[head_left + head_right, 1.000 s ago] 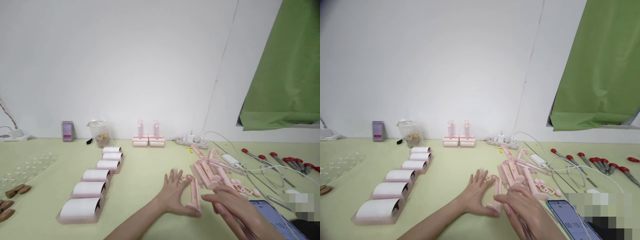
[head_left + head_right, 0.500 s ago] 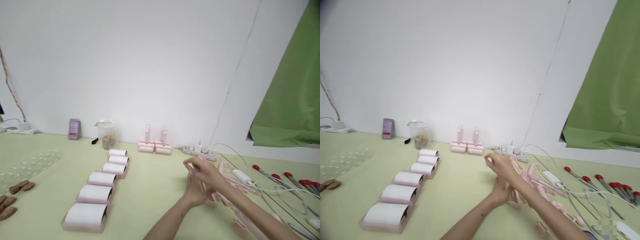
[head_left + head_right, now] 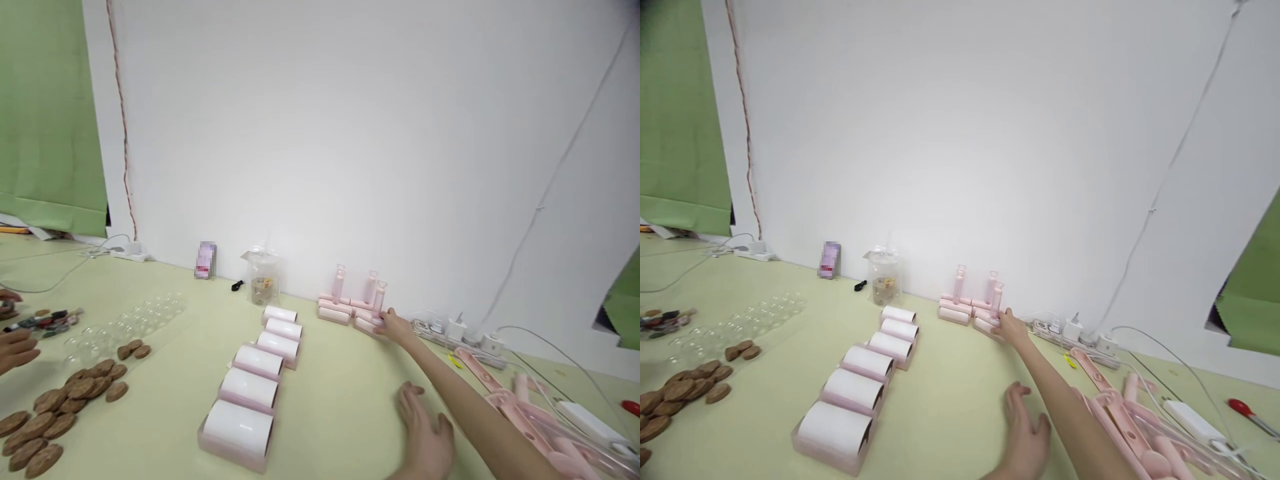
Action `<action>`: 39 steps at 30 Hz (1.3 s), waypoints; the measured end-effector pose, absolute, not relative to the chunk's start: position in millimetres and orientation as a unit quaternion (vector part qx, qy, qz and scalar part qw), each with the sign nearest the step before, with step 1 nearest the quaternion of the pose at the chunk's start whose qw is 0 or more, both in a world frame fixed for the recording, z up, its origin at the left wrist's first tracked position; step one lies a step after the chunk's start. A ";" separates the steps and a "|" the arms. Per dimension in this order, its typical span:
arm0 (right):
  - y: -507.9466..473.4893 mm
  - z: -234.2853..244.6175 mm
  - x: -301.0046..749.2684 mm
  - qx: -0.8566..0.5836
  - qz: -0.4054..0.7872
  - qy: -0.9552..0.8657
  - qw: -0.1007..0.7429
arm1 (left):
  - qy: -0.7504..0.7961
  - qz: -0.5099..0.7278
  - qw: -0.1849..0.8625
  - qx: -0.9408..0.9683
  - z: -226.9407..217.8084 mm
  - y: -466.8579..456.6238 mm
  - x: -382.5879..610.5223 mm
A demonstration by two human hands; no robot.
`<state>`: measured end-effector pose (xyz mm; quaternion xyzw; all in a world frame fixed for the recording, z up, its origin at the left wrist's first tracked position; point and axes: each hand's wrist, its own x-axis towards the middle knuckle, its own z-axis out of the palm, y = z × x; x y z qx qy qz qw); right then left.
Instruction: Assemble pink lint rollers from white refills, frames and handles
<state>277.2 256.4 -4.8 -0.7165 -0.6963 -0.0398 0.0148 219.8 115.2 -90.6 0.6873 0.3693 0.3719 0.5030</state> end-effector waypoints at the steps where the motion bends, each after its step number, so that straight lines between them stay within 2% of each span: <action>1: 250.8 -5.1 280.4 -0.709 -0.033 -0.704 0.012 | 0.415 0.391 0.478 0.669 -93.9 113.9 205.1; 5: 209.3 -6.7 285.7 -0.656 0.002 -0.755 0.015 | 0.471 0.468 0.378 0.645 -94.3 125.8 143.9; 9: 157.6 -14.3 276.9 -0.619 0.031 -0.783 0.061 | 0.438 0.448 0.394 0.673 -89.9 150.3 108.9; 14: 134.0 -14.4 258.8 -0.635 0.042 -0.740 0.216 | 0.382 0.414 0.438 0.700 -96.1 166.4 103.4; 19: 118.1 19.1 264.5 -0.619 0.041 -0.679 0.393 | 0.383 0.438 0.438 0.685 -94.4 165.7 103.1; 22: 84.0 32.6 272.4 -0.578 0.032 -0.675 0.457 | 0.396 0.473 0.436 0.655 -80.9 153.5 96.0; 25: 47.5 23.0 275.1 -0.502 0.031 -0.745 0.438 | 0.390 0.476 0.472 0.632 -64.3 131.6 86.1; 27: 32.8 6.5 274.4 -0.401 0.013 -0.843 0.359 | 0.364 0.433 0.546 0.618 -57.3 114.0 81.6; 29: 27.9 -11.6 274.9 -0.324 -0.046 -0.907 0.265 | 0.309 0.361 0.664 0.578 -55.7 97.5 80.6; 32: 32.0 -30.1 285.3 -0.361 -0.161 -0.891 0.222 | 0.246 0.295 0.779 0.496 -60.1 81.7 84.6; 35: 35.7 -30.7 307.3 -0.474 -0.169 -0.815 0.288 | 0.256 0.318 0.784 0.468 -63.6 77.2 90.4; 37: 33.0 -23.7 319.6 -0.553 -0.075 -0.736 0.384 | 0.261 0.332 0.783 0.457 -62.3 76.1 93.7; 39: 25.9 -16.1 322.8 -0.583 0.073 -0.652 0.479 | 0.290 0.354 0.748 0.480 -58.3 73.7 96.9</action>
